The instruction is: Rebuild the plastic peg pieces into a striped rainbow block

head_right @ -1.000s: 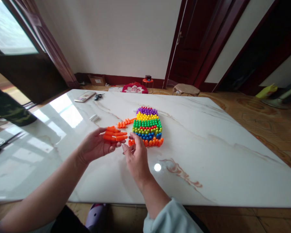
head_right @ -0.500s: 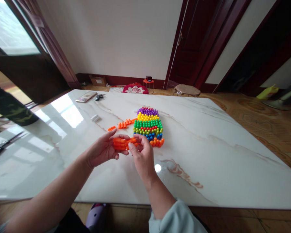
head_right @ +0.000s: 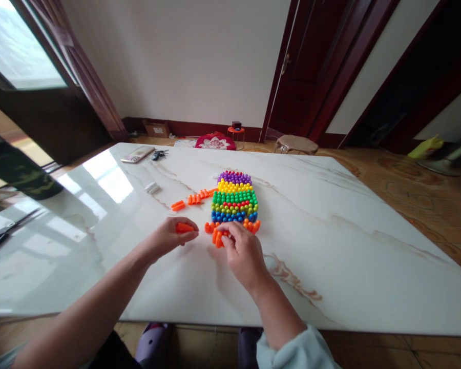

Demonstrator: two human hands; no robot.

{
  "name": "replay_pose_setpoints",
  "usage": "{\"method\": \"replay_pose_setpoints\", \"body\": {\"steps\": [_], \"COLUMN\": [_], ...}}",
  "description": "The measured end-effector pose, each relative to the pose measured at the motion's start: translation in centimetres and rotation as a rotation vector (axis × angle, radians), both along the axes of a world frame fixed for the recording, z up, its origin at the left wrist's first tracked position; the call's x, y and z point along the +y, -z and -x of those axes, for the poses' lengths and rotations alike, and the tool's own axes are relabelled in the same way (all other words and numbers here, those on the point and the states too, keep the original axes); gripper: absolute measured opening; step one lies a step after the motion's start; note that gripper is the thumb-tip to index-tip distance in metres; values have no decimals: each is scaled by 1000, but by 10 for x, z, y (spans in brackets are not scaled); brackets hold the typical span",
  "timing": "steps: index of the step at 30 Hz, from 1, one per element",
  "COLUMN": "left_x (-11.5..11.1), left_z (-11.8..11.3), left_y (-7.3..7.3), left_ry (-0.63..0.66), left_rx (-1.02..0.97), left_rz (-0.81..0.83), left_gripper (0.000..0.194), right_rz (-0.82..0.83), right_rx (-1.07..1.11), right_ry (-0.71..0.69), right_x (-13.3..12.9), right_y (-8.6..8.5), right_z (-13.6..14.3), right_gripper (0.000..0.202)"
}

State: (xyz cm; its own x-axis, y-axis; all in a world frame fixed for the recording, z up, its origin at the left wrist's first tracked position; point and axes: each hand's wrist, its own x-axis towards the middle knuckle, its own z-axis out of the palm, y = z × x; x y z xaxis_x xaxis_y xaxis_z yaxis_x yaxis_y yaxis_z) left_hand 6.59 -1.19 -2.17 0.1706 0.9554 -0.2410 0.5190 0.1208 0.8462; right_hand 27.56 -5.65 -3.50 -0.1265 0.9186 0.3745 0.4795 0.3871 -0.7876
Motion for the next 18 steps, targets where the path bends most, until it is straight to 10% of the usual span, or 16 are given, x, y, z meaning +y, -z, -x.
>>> {"method": "replay_pose_setpoints", "body": {"steps": [6, 12, 18], "left_x": [-6, -11, -10], "left_z": [-5, -14, -19], "left_y": [9, 10, 15], "left_ry": [219, 174, 131], "left_rx": [227, 431, 561], "left_rz": [-88, -180, -286], "left_gripper": [34, 29, 19], "right_rz": [-43, -85, 6], "right_rx": [-206, -276, -424], "right_ry": [-126, 89, -24], "right_x": [-1, -7, -13], "right_y": [14, 8, 6], "right_z": [12, 11, 20], "right_gripper": [31, 5, 14]}}
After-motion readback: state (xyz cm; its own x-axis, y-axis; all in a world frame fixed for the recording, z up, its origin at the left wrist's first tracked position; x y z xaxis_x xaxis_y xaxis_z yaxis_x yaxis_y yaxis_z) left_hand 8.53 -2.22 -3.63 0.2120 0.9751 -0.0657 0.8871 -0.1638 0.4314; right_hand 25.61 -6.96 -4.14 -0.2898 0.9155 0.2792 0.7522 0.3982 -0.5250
